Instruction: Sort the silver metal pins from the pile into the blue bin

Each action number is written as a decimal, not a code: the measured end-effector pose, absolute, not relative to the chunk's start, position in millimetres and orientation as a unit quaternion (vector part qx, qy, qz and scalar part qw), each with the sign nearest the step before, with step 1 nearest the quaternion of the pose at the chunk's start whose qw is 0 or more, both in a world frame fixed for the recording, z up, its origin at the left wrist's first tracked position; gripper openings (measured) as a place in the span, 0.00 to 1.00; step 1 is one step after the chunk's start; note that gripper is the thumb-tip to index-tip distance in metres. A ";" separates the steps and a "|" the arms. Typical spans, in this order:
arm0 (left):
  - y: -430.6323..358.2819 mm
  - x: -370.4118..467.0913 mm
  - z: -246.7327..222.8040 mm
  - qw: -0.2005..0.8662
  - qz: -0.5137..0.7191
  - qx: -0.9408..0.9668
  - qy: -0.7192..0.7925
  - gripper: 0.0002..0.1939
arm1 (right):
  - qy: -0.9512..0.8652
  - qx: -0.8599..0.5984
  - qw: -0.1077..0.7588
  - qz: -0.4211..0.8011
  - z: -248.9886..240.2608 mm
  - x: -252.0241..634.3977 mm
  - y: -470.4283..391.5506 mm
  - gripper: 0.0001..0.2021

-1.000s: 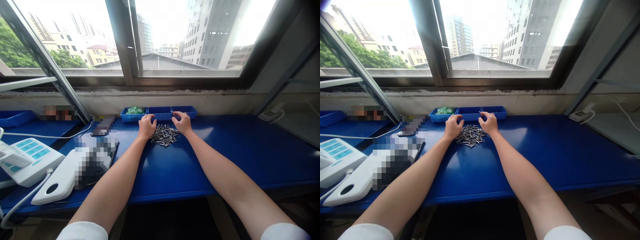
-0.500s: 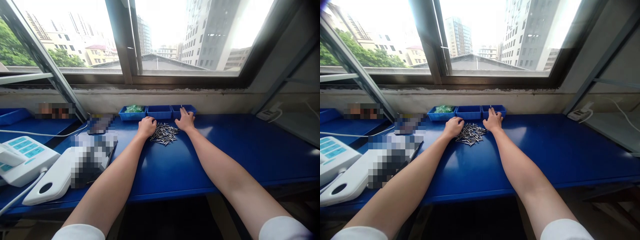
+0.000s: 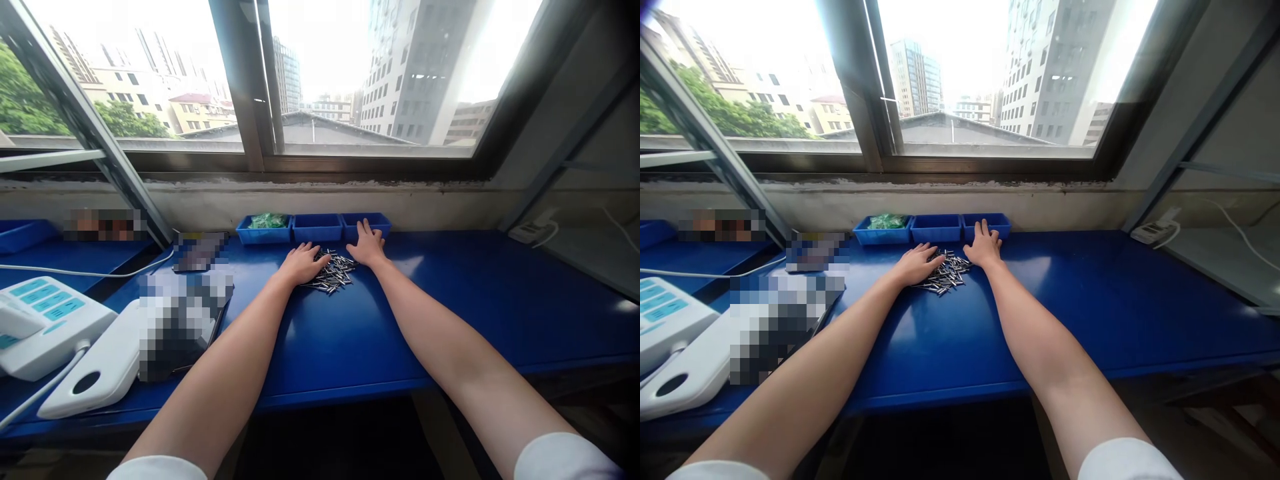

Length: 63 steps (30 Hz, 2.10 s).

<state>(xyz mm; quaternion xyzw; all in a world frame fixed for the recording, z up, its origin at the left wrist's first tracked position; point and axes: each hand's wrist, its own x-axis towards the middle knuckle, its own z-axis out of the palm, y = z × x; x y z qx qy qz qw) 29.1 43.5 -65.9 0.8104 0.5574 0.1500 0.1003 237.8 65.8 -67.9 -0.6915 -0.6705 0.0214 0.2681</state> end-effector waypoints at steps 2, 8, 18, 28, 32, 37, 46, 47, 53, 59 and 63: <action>45.9 28.7 -65.4 0.104 0.175 0.805 0.558 0.37 | -0.669 -0.683 0.293 0.009 -66.8 235.9 63.1 0.36; 53.1 25.2 -65.2 0.098 0.274 0.784 0.548 0.29 | -0.746 -0.580 0.327 0.007 -58.4 218.7 43.8 0.18; 49.8 25.2 -70.1 0.082 0.236 0.812 0.527 0.22 | -0.801 -0.548 0.241 0.023 -67.0 186.9 34.9 0.17; 47.8 25.6 -68.2 0.065 0.238 0.819 0.518 0.19 | -0.803 -0.507 0.303 0.079 -68.5 188.9 40.3 0.09; 48.2 24.9 -68.9 0.066 0.246 0.820 0.512 0.18 | -0.800 -0.504 0.315 0.084 -68.4 188.1 39.9 0.08; 47.6 24.6 -67.1 0.064 0.265 0.818 0.506 0.16 | -0.797 -0.492 0.341 0.085 -68.9 188.8 39.5 0.08; 45.0 26.4 -60.5 0.033 0.355 0.817 0.454 0.15 | -0.754 -0.473 0.438 0.129 -62.8 191.5 38.6 0.07; 43.9 27.0 -59.0 0.039 0.366 0.815 0.446 0.14 | -0.740 -0.468 0.461 0.146 -61.3 191.9 38.3 0.07; 36.6 31.1 -50.7 0.089 0.414 0.804 0.417 0.10 | -0.676 -0.437 0.541 0.242 -59.0 192.9 44.0 0.07; 32.8 36.3 -48.5 0.131 0.424 0.797 0.410 0.11 | -0.620 -0.405 0.594 0.313 -61.2 189.1 49.8 0.10; 33.5 39.5 -46.2 0.137 0.449 0.758 0.452 0.12 | -0.566 -0.386 0.620 0.384 -53.8 182.6 41.2 0.17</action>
